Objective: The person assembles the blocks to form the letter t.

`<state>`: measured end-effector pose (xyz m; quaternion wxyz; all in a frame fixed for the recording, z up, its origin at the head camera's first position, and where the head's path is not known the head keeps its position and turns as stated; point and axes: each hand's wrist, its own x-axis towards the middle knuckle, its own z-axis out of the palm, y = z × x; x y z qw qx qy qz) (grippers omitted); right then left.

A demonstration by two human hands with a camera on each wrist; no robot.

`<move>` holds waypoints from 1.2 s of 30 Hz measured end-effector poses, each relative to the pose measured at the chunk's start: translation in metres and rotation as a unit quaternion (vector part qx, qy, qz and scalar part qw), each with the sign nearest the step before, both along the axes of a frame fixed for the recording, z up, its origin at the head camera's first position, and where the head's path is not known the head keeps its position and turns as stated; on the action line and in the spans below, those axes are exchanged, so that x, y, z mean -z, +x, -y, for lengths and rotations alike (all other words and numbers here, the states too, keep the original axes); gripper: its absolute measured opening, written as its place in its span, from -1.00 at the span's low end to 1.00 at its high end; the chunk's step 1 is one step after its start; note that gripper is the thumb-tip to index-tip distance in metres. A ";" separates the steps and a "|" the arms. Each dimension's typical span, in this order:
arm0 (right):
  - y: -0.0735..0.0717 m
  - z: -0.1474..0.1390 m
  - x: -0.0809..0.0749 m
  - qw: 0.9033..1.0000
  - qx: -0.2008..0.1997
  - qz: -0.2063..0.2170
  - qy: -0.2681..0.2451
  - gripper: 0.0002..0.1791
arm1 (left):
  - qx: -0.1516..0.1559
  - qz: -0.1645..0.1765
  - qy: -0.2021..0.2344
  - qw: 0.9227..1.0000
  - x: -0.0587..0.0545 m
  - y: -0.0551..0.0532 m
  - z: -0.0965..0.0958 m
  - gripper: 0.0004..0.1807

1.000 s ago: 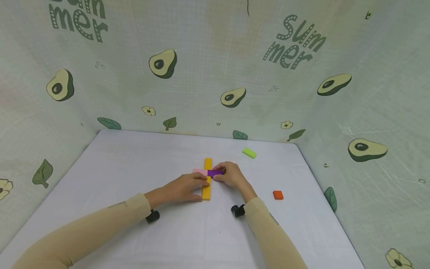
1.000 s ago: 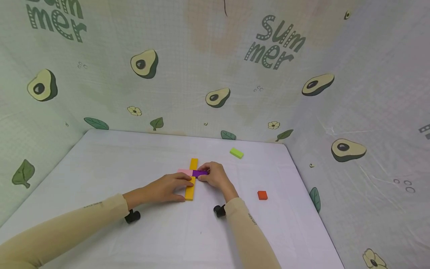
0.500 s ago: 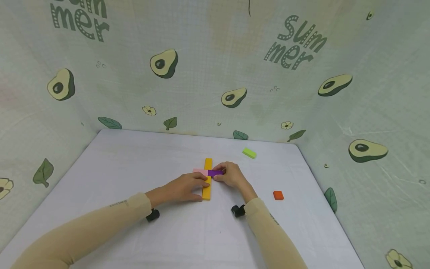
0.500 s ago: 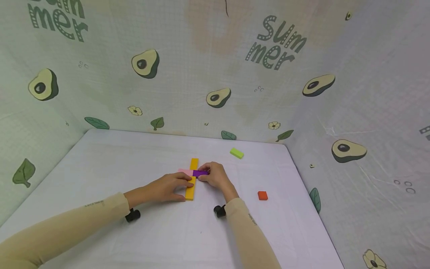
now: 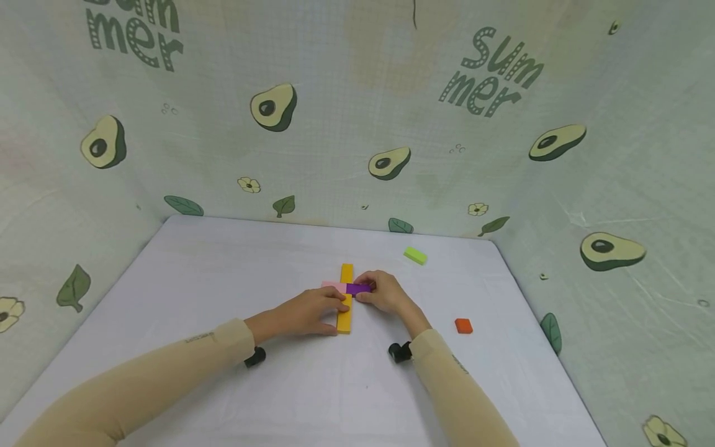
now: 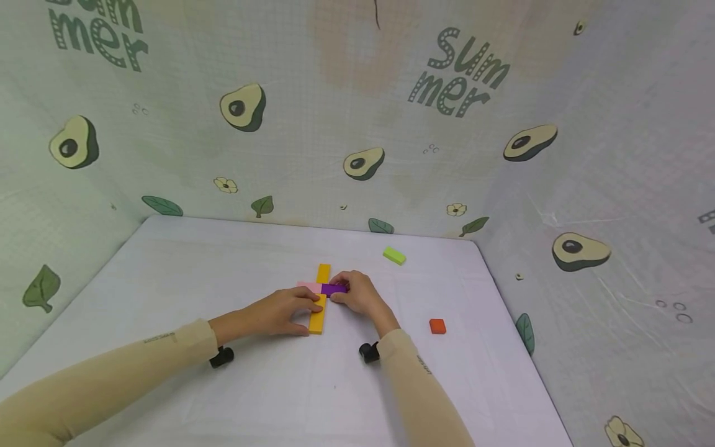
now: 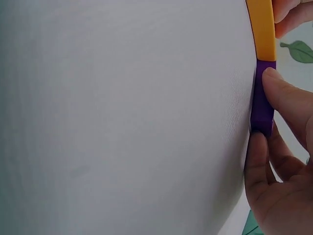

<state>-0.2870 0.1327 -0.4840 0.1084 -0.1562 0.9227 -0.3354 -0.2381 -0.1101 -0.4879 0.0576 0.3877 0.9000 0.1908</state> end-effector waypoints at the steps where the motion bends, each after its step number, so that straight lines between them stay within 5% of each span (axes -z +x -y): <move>1: 0.000 -0.001 0.000 1.000 -0.003 0.000 0.001 -0.73 | 0.001 -0.001 0.000 1.000 0.000 0.000 0.000 -0.43; 18: 0.004 -0.014 -0.006 0.998 -0.060 -0.003 -0.013 -0.57 | 0.008 -0.001 0.011 1.000 0.001 0.001 -0.001 -0.43; 36: 0.032 -0.045 -0.045 0.995 -0.094 -0.017 0.014 -0.45 | -0.009 0.004 -0.003 1.000 0.000 0.001 -0.001 -0.42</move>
